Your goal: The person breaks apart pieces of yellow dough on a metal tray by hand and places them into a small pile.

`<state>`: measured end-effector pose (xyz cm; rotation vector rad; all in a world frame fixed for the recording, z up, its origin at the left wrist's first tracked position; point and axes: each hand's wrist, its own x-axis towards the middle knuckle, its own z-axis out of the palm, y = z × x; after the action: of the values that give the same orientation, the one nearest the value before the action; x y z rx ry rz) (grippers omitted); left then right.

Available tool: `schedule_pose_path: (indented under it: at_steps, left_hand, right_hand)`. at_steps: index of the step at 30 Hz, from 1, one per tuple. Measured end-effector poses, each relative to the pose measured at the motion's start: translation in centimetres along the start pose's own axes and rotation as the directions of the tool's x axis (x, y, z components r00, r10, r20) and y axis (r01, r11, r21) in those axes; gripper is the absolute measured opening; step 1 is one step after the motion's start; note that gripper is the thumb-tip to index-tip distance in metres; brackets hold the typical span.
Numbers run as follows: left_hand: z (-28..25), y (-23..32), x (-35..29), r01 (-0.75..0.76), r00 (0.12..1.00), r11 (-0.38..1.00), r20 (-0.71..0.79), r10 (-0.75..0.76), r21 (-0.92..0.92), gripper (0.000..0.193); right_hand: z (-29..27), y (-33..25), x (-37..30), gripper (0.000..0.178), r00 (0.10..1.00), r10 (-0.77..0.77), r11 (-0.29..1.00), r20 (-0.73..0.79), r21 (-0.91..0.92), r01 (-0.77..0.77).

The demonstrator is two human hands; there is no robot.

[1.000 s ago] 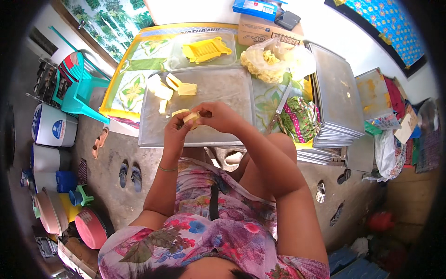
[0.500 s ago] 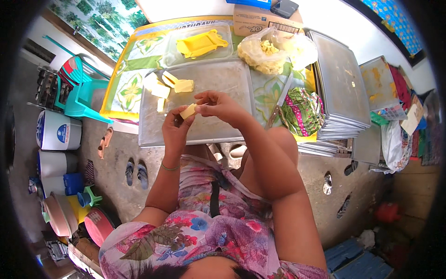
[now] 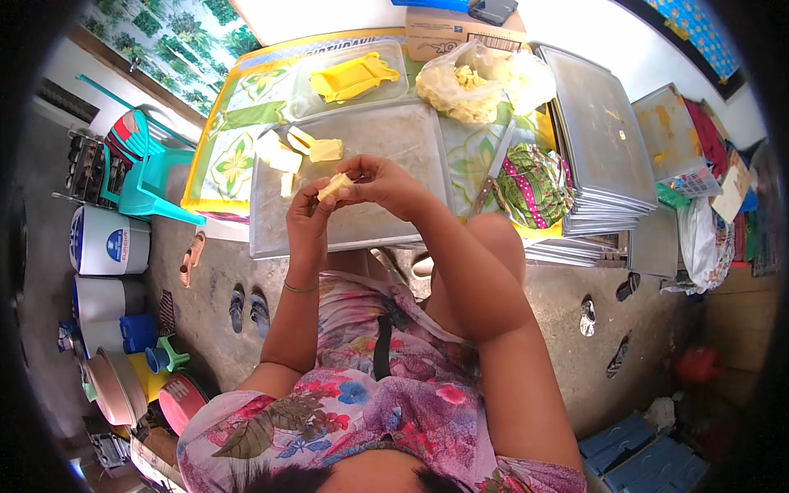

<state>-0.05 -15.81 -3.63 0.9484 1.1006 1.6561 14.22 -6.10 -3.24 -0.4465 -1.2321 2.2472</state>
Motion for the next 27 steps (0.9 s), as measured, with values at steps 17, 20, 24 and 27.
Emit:
schedule_pose_path:
  at_steps: [17,20,24,27]
  left_hand:
    - [1.1,-1.2,0.9,0.059,0.994,0.998,0.095,-0.056,-0.024,0.030]
    - [1.0,-1.5,1.1,0.084,0.994,0.996,0.072,-0.084,0.003,0.030]
    - [0.3,-1.2,0.9,0.037,0.996,0.999,0.081,-0.040,0.038,0.033]
    - [0.4,-1.3,0.7,-0.064,0.993,0.998,0.097,0.064,0.001,0.035]
  right_hand:
    - [-1.2,-0.2,-1.8,0.025,0.959,-0.031,0.998,-0.282,-0.056,0.015]
    - [-1.4,-0.4,-1.3,0.024,0.926,0.041,0.996,-0.376,-0.054,-0.066]
    - [-1.0,0.4,-1.0,0.031,0.918,-0.078,0.996,-0.388,-0.067,0.056]
    - [-1.9,1.1,-1.0,0.029,0.917,-0.020,0.998,-0.398,0.040,0.039]
